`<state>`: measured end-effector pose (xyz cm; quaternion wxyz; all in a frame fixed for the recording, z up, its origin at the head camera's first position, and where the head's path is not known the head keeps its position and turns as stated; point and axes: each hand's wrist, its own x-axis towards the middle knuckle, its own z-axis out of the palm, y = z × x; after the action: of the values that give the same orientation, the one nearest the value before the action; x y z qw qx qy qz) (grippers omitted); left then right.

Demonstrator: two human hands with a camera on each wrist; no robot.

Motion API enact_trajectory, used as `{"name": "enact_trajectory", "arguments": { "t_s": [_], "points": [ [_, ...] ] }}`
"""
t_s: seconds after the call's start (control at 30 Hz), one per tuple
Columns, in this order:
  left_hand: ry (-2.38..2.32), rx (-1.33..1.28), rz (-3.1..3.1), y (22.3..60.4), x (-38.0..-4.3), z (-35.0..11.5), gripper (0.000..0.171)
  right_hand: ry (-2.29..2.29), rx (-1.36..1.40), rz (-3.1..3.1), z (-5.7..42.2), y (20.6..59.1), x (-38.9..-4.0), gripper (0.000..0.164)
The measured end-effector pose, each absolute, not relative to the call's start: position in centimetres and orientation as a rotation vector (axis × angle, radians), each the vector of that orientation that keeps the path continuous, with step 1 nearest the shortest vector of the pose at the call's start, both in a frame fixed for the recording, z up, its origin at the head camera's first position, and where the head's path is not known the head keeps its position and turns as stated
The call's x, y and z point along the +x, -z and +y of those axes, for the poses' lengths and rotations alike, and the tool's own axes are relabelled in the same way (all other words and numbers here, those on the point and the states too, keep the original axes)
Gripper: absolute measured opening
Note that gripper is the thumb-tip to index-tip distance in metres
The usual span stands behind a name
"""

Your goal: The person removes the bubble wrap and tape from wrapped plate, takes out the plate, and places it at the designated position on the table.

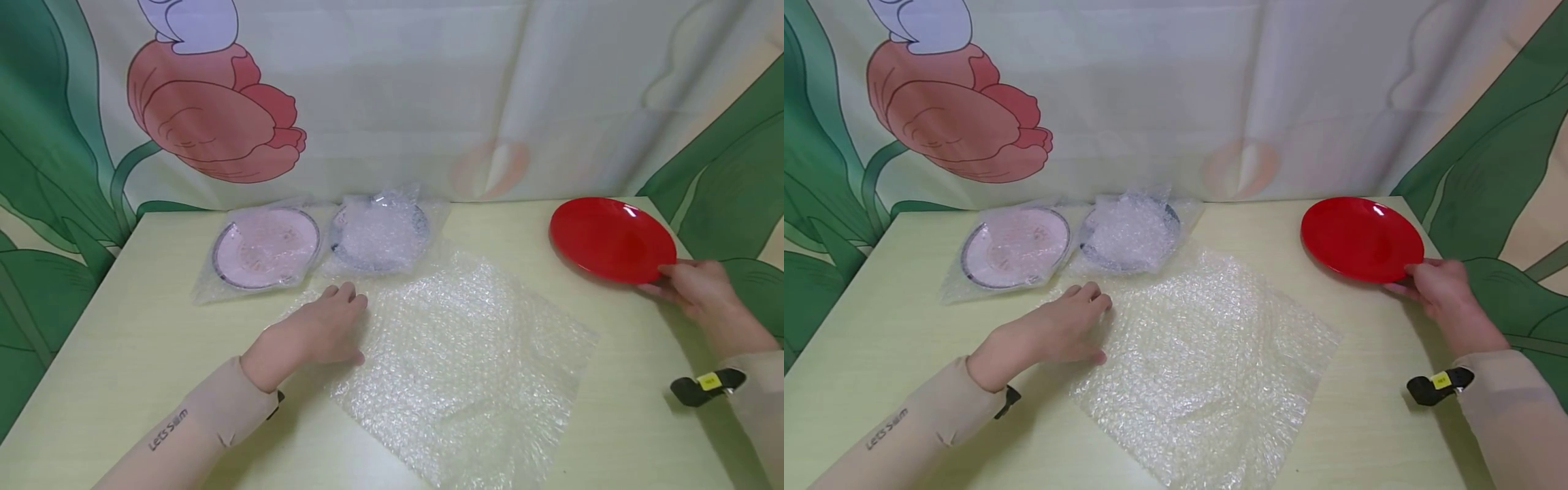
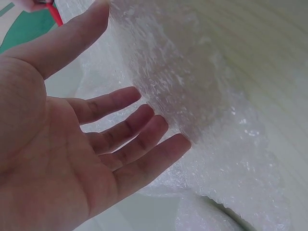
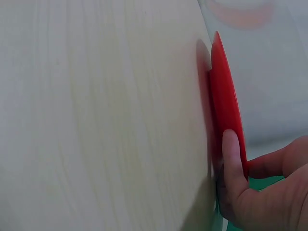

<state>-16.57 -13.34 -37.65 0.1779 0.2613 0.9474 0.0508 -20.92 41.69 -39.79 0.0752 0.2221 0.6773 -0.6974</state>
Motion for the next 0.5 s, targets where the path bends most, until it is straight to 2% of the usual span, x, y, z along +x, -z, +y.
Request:
{"name": "enact_trajectory", "arguments": {
  "t_s": [0.1,0.3,0.5],
  "points": [
    [-0.134,0.737,2.678,37.62,-16.56,-13.30,0.068,2.022,0.693,2.088,41.83,39.76,-20.80,0.068],
    [-0.128,0.744,2.680,37.68,-16.56,-13.35,0.069,1.940,0.704,2.149,41.96,39.53,-20.72,0.085],
    [-0.130,0.753,2.683,37.71,-16.57,-13.33,0.070,1.693,0.664,2.353,41.75,39.43,-20.60,0.083]
  ]
}}
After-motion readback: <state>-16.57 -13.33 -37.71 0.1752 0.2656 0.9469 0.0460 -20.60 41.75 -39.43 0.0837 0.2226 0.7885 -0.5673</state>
